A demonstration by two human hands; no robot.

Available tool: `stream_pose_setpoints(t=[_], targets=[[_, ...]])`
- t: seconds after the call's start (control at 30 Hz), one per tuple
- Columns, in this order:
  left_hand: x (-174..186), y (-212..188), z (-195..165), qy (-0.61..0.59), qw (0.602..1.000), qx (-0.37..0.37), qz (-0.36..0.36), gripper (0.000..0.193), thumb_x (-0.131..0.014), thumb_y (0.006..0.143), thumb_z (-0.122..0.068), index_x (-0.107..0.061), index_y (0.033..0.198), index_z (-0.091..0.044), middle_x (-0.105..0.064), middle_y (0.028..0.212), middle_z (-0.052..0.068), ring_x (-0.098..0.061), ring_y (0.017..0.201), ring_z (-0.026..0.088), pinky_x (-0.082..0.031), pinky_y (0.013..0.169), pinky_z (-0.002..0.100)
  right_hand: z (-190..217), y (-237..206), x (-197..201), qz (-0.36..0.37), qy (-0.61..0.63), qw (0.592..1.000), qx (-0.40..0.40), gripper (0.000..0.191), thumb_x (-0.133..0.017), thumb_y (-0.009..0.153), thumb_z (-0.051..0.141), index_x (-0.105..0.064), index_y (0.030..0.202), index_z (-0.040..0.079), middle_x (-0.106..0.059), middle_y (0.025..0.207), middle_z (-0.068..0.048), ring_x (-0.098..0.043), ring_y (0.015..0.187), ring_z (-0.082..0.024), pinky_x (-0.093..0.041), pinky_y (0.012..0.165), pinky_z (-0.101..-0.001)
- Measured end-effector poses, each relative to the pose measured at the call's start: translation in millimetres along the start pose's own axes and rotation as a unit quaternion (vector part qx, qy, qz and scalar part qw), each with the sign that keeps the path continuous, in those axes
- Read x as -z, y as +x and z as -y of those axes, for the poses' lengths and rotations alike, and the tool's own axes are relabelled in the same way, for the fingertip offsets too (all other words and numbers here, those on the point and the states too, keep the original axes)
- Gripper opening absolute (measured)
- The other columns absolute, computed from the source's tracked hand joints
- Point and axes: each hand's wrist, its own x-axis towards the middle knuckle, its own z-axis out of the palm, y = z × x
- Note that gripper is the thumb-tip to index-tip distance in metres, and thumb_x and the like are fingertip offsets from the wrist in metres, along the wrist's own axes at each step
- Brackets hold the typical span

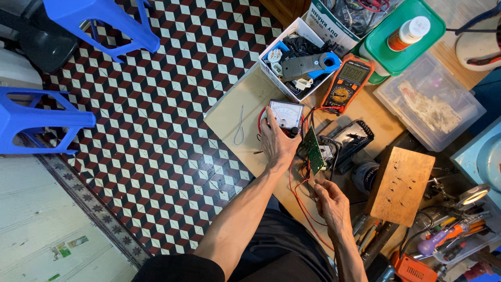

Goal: The person uses a multimeter to test a green circuit board. They connect the multimeter probes to various points on the board and observe the readings on the multimeter display.

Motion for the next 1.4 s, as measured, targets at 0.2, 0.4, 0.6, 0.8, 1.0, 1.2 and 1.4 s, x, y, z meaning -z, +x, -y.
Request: stream_pose_setpoints(t=[0.2,0.4,0.6,0.8,1.0,1.2,1.4], targets=[[-5,7,6,0.001,1.0,0.014,0.012,0.126,-0.093,0.061,-0.03,-0.019,0.158,-0.001,-0.043,0.14,0.029,-0.051,0.126,0.044,-0.046,0.103,0.052,-1,3,-2,-0.001,-0.005,1.0,0.0,0.034,-0.064,0.095,0.024,-0.066,0.122,0.003,-0.068,0.078,-0.006,-0.045,0.055,-0.007,-0.034,0.048,-0.0221],[-9,6,39,-0.065,0.997,-0.006,0.049,0.109,-0.088,0.074,-0.033,-0.023,0.154,0.002,-0.042,0.143,0.026,-0.049,0.129,0.043,-0.044,0.102,0.051,0,-1,1,-0.008,0.002,1.0,-0.004,0.034,-0.064,0.095,0.024,-0.067,0.123,0.004,-0.069,0.081,-0.004,-0.047,0.058,-0.005,-0.037,0.051,-0.0196],[10,20,108,-0.014,0.999,-0.039,-0.034,0.04,-0.055,0.105,-0.018,-0.057,0.139,0.002,-0.063,0.135,0.022,-0.056,0.128,0.037,-0.045,0.11,0.046,-9,-1,10,-0.013,0.02,1.0,0.013,0.032,-0.065,0.095,0.023,-0.067,0.12,0.003,-0.066,0.081,-0.003,-0.045,0.058,-0.007,-0.035,0.05,-0.0218],[32,-22,119,-0.105,0.966,-0.002,0.235,0.045,-0.053,0.098,-0.024,-0.06,0.139,-0.008,-0.077,0.098,0.015,-0.071,0.089,0.023,-0.054,0.081,0.035,-24,-3,14,-0.039,0.027,0.998,0.032,0.028,-0.065,0.098,0.022,-0.07,0.117,0.002,-0.06,0.079,-0.004,-0.046,0.06,-0.008,-0.035,0.051,-0.0229],[-4,-92,96,-0.301,0.89,0.119,0.32,0.032,-0.061,0.1,-0.028,-0.071,0.12,-0.005,-0.07,0.086,0.002,-0.062,0.078,0.007,-0.05,0.07,0.027,-23,0,16,-0.097,-0.056,0.987,0.12,0.03,-0.06,0.1,0.024,-0.069,0.118,0.001,-0.069,0.088,-0.003,-0.054,0.068,-0.008,-0.045,0.06,-0.0242],[-38,-108,91,-0.262,0.889,0.168,0.335,0.039,-0.061,0.096,-0.039,-0.076,0.113,-0.007,-0.072,0.085,-0.002,-0.052,0.067,0.01,-0.041,0.058,0.028,-19,13,16,-0.078,-0.103,0.979,0.156,0.03,-0.059,0.1,0.022,-0.07,0.121,0.002,-0.073,0.092,-0.005,-0.059,0.074,-0.007,-0.048,0.066,-0.0241],[-39,-105,54,-0.293,0.825,0.325,0.356,0.041,-0.073,0.08,-0.055,-0.063,0.1,-0.021,-0.046,0.065,-0.007,-0.035,0.048,0.007,-0.023,0.042,0.025,-32,20,11,-0.068,0.0,0.993,0.094,0.033,-0.06,0.097,0.02,-0.071,0.124,0.004,-0.073,0.09,-0.007,-0.054,0.065,-0.01,-0.047,0.06,-0.0272]])
